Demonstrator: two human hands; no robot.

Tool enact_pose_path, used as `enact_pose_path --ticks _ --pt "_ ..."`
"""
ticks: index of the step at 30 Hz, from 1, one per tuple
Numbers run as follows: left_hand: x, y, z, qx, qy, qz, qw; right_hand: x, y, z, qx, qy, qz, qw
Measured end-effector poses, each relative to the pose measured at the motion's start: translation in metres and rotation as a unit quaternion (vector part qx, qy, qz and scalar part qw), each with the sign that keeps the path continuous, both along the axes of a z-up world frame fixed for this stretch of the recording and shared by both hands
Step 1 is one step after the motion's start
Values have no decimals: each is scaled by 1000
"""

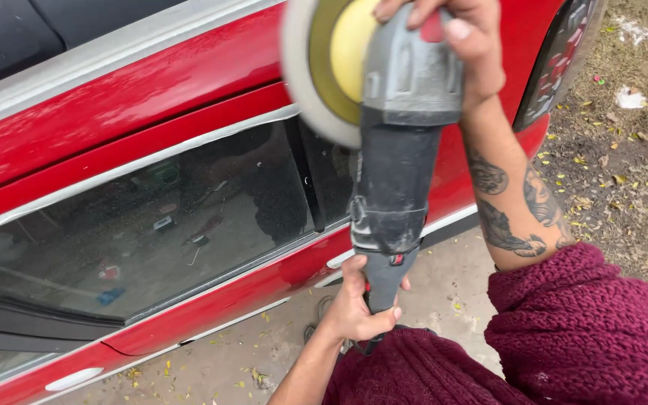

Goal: Polishing the exterior paint of a red car using an electric polisher.

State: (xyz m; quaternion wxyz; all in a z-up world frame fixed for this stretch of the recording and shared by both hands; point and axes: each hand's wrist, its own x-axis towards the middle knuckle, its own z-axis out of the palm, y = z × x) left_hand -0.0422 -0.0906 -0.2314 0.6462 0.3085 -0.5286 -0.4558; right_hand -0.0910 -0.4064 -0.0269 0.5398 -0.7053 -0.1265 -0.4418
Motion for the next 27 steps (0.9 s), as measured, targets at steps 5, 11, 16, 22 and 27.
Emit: enact_pose_path --ticks 5,11,16,22,27 --pt "-27 -45 24 -10 -48 -17 999 -63 -44 -19 80 -65 -44 994" --pt "-26 -60 69 102 -126 -58 985 -104 -77 -35 -12 -148 -127 981" --pt "-7 -37 114 93 -143 15 985 -88 -58 -40 -12 -164 -147 975" --pt "36 29 100 234 -48 6 971 -18 8 -23 16 -159 -114 981" --pt "79 94 73 189 5 51 981 48 82 -10 43 -114 -87 989"
